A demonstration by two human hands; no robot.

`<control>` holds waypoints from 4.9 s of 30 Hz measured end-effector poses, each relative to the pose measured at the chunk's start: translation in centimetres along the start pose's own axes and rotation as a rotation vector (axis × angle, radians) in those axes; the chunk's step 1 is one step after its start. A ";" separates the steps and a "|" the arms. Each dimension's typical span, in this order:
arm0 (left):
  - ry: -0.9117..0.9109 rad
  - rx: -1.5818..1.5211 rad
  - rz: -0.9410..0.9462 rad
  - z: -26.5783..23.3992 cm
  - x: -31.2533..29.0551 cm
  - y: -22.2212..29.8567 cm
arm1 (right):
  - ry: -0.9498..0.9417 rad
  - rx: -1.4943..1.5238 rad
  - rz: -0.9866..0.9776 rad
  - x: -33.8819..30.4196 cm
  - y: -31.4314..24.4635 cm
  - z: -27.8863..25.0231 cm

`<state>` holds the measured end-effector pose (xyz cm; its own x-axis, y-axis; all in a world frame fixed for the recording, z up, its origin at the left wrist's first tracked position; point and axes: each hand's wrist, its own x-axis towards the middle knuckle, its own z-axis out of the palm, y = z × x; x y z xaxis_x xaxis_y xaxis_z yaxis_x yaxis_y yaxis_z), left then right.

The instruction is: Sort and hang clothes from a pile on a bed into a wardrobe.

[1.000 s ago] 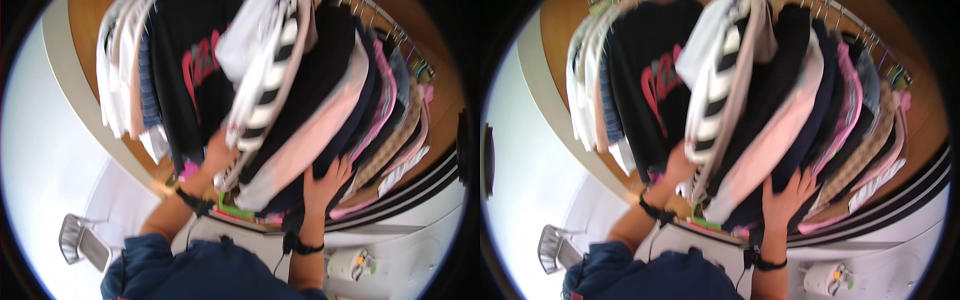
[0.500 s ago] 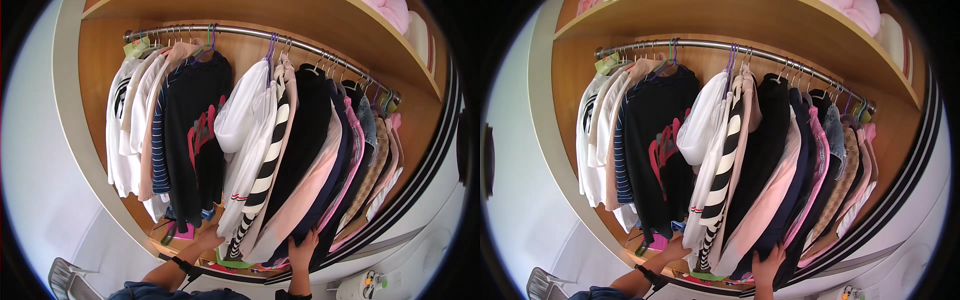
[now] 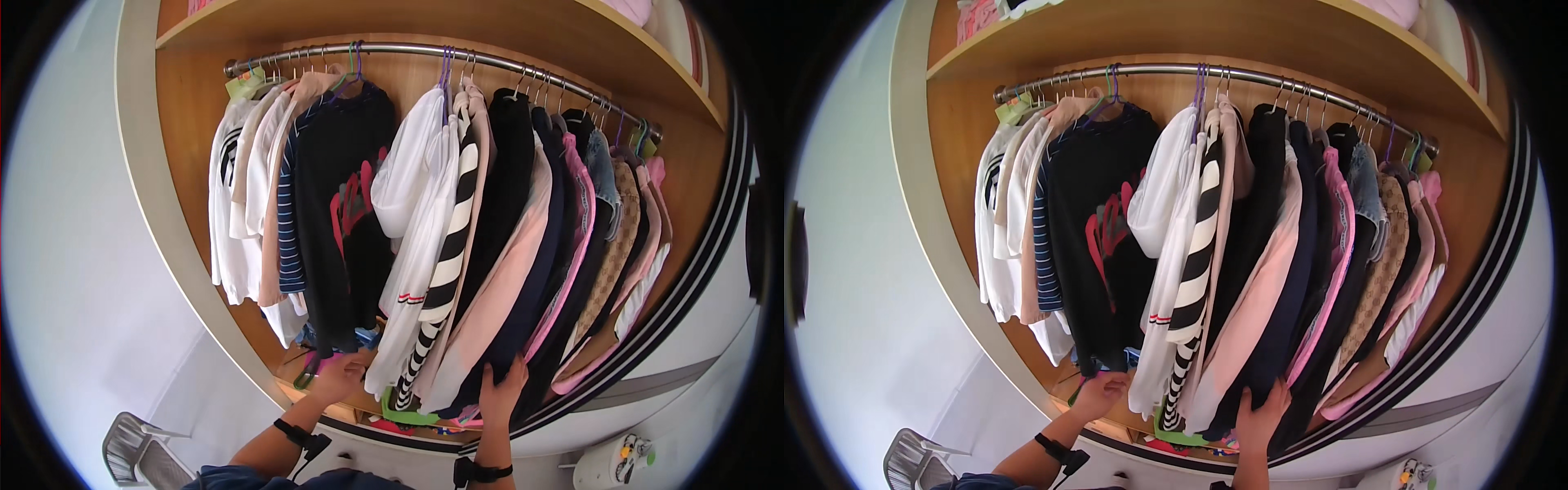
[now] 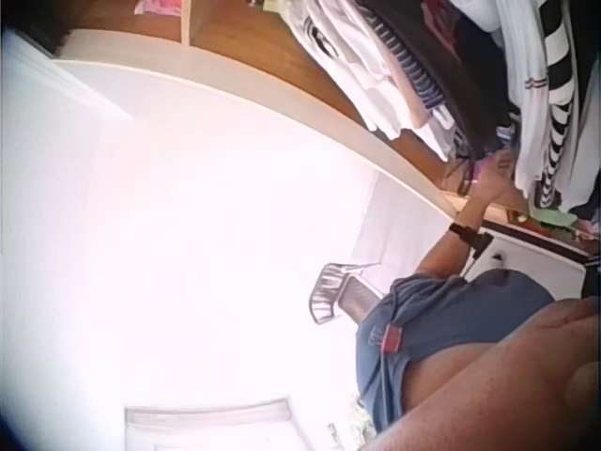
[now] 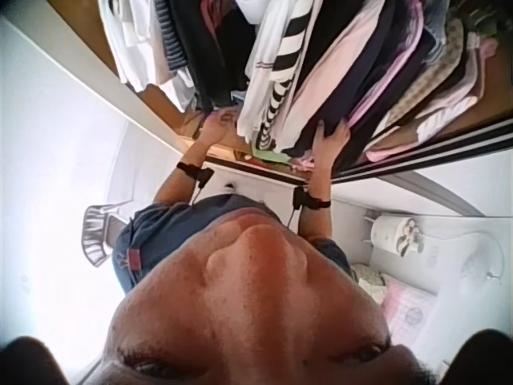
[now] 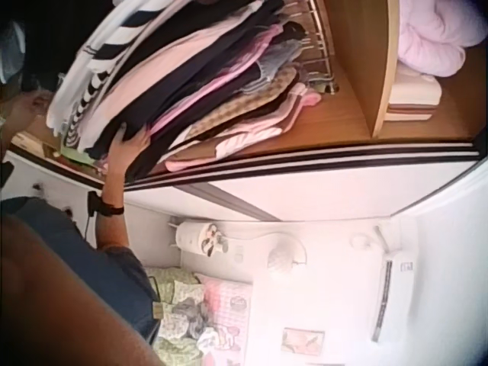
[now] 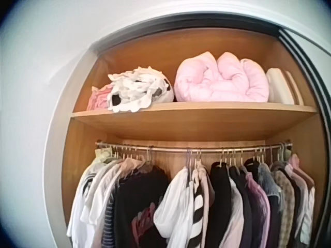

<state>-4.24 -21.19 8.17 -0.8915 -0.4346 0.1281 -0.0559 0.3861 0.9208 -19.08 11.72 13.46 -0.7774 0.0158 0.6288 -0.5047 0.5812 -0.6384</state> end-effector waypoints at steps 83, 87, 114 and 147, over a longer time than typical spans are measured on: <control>-0.342 -0.231 0.009 -20.3 -2.3 -2.9 | 0.382 -0.104 -0.577 23.6 -28.9 5.0; -0.330 -0.188 0.016 -21.0 -2.4 -2.3 | 0.246 0.046 -0.249 15.5 -26.0 5.7; -0.480 -0.110 0.056 -13.9 0.3 -2.7 | 0.125 0.162 -0.135 4.1 -8.4 6.5; 0.622 1.088 0.457 -37.1 22.3 27.6 | 0.342 0.121 0.030 -1.1 -13.3 6.1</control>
<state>-8.95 -50.42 50.10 -0.5903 -0.2769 0.7582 -0.3963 0.9177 0.0265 -13.81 -1.02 18.55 -0.6325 0.3146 0.7078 -0.5397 0.4764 -0.6941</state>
